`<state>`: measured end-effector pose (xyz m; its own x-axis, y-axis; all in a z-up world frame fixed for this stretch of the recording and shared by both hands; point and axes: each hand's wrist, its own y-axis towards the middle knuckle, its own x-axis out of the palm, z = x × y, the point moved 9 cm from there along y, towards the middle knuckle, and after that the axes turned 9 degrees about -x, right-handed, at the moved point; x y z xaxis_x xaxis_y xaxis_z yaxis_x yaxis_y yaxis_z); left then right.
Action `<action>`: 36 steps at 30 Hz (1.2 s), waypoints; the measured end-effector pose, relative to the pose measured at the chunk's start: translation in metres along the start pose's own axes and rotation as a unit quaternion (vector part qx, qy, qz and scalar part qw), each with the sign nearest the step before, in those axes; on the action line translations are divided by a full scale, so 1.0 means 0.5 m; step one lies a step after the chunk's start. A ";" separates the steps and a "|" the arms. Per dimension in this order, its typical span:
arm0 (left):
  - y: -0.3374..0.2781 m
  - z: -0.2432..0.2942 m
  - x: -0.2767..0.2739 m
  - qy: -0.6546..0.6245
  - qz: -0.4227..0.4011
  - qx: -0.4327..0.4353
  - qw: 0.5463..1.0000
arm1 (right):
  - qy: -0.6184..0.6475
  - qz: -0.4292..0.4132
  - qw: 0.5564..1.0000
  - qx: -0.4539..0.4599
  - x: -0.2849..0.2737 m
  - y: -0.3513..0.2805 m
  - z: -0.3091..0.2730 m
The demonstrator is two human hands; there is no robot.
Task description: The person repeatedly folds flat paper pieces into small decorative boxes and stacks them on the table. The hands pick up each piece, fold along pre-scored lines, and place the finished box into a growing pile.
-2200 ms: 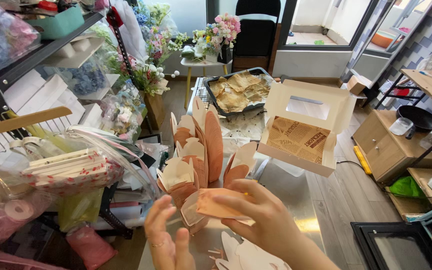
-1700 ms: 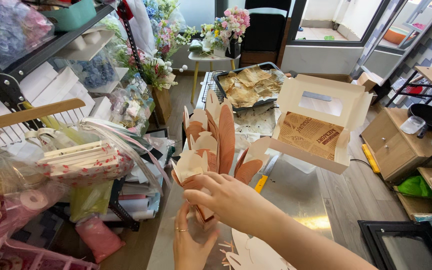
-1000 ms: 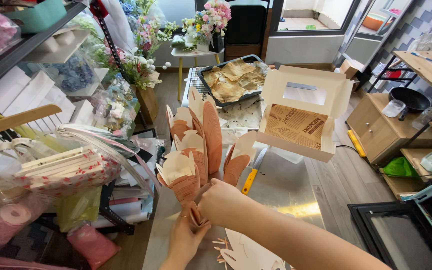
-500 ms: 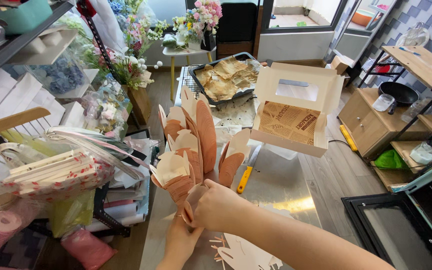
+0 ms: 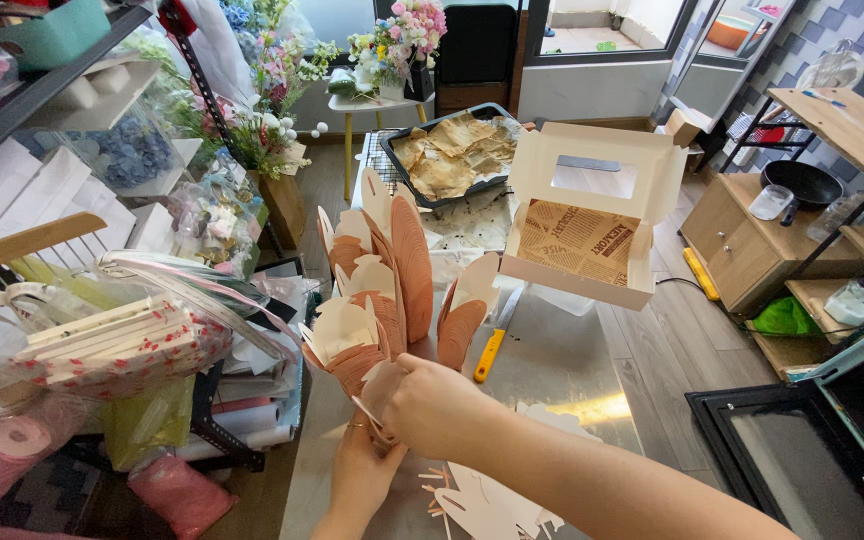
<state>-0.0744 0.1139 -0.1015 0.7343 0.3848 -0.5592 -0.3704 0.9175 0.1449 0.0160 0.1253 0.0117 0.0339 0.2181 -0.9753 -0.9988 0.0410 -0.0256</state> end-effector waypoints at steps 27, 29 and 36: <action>-0.018 -0.038 -0.012 -0.046 0.132 -0.051 0.989 | 0.171 0.065 0.721 0.668 0.349 -0.570 0.033; -0.050 -0.055 -0.021 0.022 0.216 -0.042 0.975 | 0.194 0.130 0.695 0.680 0.349 -0.581 0.027; -0.161 -0.013 0.103 0.014 0.125 0.070 0.990 | 0.398 0.416 0.506 0.642 0.317 -0.640 0.058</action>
<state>-0.0104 0.0593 -0.1475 0.6122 0.6006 -0.5142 -0.4547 0.7995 0.3924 0.3418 0.1750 -0.1285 -0.9150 0.2405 -0.3239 0.2081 0.9692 0.1317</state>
